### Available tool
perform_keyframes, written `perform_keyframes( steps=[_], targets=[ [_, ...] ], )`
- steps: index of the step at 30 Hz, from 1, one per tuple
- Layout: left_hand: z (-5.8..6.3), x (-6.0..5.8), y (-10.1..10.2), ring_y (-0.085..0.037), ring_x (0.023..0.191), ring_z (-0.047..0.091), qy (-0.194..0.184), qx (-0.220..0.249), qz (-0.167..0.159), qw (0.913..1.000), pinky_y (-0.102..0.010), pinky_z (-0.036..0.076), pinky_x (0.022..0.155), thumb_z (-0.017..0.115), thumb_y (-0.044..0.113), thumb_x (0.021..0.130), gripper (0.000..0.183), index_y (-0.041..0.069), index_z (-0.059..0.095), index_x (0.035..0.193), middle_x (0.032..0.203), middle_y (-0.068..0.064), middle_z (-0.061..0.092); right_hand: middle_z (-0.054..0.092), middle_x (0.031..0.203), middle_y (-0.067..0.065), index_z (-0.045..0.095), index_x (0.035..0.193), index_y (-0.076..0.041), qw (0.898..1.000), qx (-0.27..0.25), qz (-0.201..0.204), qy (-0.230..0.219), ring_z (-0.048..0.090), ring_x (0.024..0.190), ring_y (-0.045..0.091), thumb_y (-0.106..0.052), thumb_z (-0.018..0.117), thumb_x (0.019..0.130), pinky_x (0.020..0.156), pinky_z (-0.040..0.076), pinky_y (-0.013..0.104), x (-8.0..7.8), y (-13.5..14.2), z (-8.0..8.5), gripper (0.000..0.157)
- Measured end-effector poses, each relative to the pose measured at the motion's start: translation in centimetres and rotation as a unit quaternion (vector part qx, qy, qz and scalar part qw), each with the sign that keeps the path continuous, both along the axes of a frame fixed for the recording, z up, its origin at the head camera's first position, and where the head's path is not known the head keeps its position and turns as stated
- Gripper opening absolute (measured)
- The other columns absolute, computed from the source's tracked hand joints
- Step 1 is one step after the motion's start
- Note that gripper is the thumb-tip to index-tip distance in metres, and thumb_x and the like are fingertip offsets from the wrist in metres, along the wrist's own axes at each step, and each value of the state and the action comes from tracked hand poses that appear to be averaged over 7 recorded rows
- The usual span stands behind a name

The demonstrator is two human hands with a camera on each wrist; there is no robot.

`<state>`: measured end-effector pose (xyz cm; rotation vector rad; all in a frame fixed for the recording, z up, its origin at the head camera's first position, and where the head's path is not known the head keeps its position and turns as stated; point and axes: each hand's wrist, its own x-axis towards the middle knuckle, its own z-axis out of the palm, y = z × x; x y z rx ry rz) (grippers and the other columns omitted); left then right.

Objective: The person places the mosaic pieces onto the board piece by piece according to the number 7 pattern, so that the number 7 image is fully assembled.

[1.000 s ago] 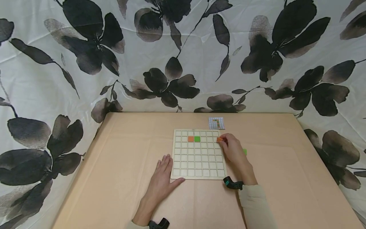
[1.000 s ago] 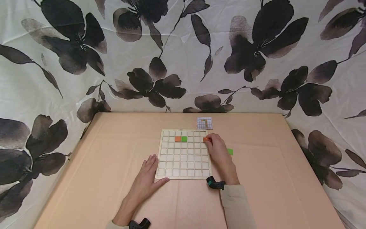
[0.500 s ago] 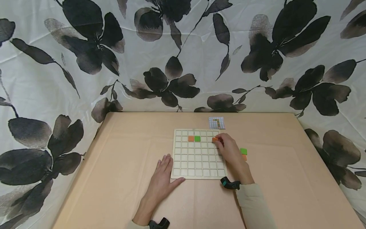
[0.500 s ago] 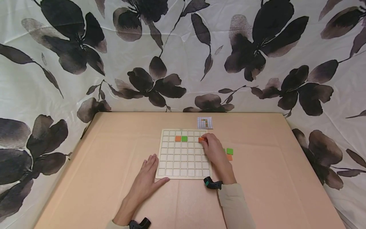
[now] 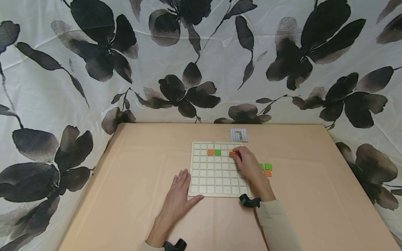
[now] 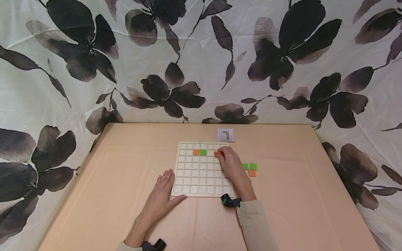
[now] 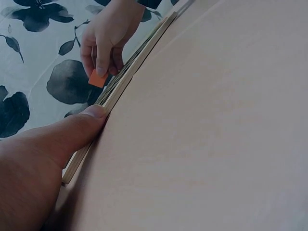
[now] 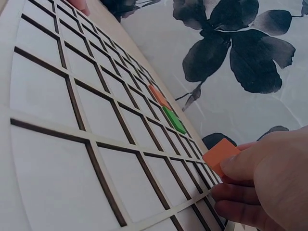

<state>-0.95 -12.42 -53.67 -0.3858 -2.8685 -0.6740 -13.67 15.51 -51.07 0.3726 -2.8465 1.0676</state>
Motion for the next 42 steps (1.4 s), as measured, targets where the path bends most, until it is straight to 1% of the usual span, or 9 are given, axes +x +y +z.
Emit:
perform_keyframes(
  steps=[9, 22, 26, 33, 42],
  targets=[
    [-0.1, 0.0, 0.0, -0.033, 0.152, 0.029, -0.004, -0.002, 0.007, 1.0, -0.043, 0.019, 0.13, 0.068, 0.062, 0.085, 0.096, -0.005, 0.043, 0.148, 0.159, -0.021, 0.037, 0.063, 0.108, 0.01, 0.063, 0.122, -0.005, 1.0, -0.006, 0.012, 0.009, 0.059, 0.09, 0.022, -0.013, 0.058, 0.101, 0.077, 0.056, 0.036, -0.4, -0.6, 0.2, 0.023],
    [0.0, 0.0, 0.0, -0.033, 0.153, 0.028, -0.009, -0.001, 0.004, 1.0, -0.043, 0.019, 0.13, 0.067, 0.062, 0.086, 0.097, -0.006, 0.041, 0.149, 0.16, -0.021, 0.036, 0.065, 0.105, 0.007, 0.063, 0.119, -0.008, 1.0, -0.003, 0.01, 0.0, 0.059, 0.09, 0.02, -0.016, 0.061, 0.1, 0.078, 0.055, 0.035, -1.2, -1.7, -0.4, 0.02],
    [0.0, 0.0, 0.0, -0.033, 0.153, 0.028, -0.007, -0.002, 0.004, 1.0, -0.043, 0.019, 0.13, 0.067, 0.062, 0.086, 0.096, -0.006, 0.041, 0.149, 0.16, -0.021, 0.036, 0.065, 0.106, 0.007, 0.064, 0.119, -0.009, 1.0, 0.006, 0.012, 0.0, 0.059, 0.09, 0.02, -0.017, 0.061, 0.1, 0.079, 0.055, 0.036, -1.4, -1.9, -0.6, 0.02],
    [-0.2, 0.0, -0.1, -0.033, 0.153, 0.028, -0.007, -0.003, 0.004, 1.0, -0.044, 0.019, 0.13, 0.067, 0.063, 0.086, 0.096, -0.005, 0.042, 0.149, 0.16, -0.021, 0.036, 0.065, 0.106, 0.007, 0.066, 0.118, -0.009, 1.0, 0.016, 0.01, 0.018, 0.058, 0.09, 0.02, -0.016, 0.062, 0.1, 0.078, 0.055, 0.035, -1.3, -2.3, -0.8, 0.02],
    [-0.5, 0.1, -0.3, -0.033, 0.152, 0.029, 0.003, -0.006, 0.001, 1.0, -0.044, 0.02, 0.13, 0.066, 0.063, 0.086, 0.096, -0.006, 0.042, 0.148, 0.159, -0.021, 0.036, 0.065, 0.106, 0.008, 0.068, 0.118, -0.009, 0.999, 0.008, 0.006, 0.038, 0.061, 0.09, 0.021, -0.014, 0.063, 0.099, 0.078, 0.057, 0.036, -1.0, -2.4, -1.4, 0.02]
  ],
)
